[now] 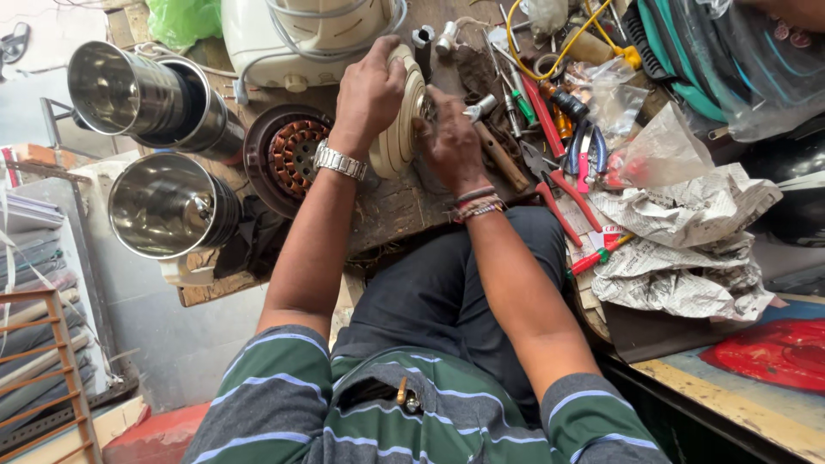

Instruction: The person disassembles a small electrical appliance, likely a blender or mixer, using a hammer and screwdriver. They remove the copper coil assembly, apply lubricant to the bearing, and reassemble the unit by tapping the housing back together with a hammer.

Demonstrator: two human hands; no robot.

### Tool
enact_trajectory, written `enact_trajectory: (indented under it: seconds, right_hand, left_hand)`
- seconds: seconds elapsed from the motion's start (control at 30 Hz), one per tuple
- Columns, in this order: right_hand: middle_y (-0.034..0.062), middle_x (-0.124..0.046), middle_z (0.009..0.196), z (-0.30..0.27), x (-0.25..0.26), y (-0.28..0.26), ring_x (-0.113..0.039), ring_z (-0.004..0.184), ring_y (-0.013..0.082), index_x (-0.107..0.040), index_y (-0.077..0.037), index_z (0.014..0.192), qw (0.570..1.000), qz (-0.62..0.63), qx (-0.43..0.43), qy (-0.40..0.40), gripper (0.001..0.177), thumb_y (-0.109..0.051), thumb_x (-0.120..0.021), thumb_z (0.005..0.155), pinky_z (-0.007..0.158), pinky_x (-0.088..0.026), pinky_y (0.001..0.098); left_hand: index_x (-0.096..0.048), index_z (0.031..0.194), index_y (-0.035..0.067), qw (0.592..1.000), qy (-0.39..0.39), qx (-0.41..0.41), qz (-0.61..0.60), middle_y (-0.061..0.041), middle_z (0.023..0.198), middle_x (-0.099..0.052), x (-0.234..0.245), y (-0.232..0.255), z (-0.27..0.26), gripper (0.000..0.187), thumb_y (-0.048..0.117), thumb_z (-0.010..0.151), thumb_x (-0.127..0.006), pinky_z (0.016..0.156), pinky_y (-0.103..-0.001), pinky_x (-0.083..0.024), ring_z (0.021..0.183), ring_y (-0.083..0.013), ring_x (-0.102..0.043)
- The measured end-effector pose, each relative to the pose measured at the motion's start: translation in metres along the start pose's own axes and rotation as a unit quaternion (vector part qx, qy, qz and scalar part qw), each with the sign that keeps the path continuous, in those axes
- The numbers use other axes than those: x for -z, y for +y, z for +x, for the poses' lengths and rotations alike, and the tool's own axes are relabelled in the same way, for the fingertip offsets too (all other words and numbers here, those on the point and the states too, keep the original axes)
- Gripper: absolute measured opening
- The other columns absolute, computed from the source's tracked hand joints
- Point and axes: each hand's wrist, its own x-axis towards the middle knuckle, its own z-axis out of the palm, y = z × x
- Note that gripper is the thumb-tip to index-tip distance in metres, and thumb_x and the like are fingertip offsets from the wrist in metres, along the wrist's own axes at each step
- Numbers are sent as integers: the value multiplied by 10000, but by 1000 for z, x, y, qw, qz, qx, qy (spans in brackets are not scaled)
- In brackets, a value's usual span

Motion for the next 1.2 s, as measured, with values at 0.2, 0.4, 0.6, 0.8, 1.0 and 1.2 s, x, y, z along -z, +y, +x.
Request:
enact_trajectory:
  seconds: [0.2,0.4,0.6,0.8,1.0,1.2]
  right_hand:
    - [181,-627,1032,28,-10,-10,-653,866,367,-529,-41,1285,986,-73,140,53,510,-499,-527,1062,755,-531,472]
    - [186,-670,895,31,-26,-18,-663,814,382,-546,-54,1176,994,-44,44,88,323,-335,-502,1025,743,-530,495]
    - [195,-694,762,27,-39,-9,-684,703,406,-527,-35,1145,987,-54,-151,20,361,-353,-393,1039,678,-530,519]
    - [254,-661,953,5,-37,36,-665,763,452,-531,-69,1214,972,46,-229,1,463,-456,-300,1110,648,-507,554]
    - [184,-672,957,-4,-6,12,-698,798,359,-479,-83,1367,997,-25,11,66,589,-581,-386,1065,660,-527,484]
    - [215,-627,1110,12,-8,9,-629,985,391,-429,-64,1401,993,-14,88,83,580,-541,-500,1080,843,-507,493]
  left_hand:
    - [-627,1317,51,996,-36,34,-75,-220,1150,-739,19,-23,12,390,250,1012,-489,955,-429,-542,1085,-363,-721]
    - [-626,1316,39,993,-24,53,-104,-212,1072,-767,18,-30,3,383,257,1036,-483,850,-396,-588,954,-301,-769]
    - [-599,1343,75,995,-9,81,-58,-137,793,-763,11,-14,0,382,259,1037,-464,587,-382,-556,604,-217,-699]
    - [-600,1334,134,996,-36,58,57,-173,707,-716,-10,21,-9,386,292,1001,-489,586,-456,-542,615,-321,-673]
    - [-635,1228,85,997,-63,-7,41,-209,912,-737,-23,8,22,327,274,1001,-494,796,-540,-523,869,-410,-706]
    - [-667,1216,55,997,-65,-44,9,-238,1003,-741,-4,-3,27,325,246,1003,-512,918,-504,-499,993,-428,-680]
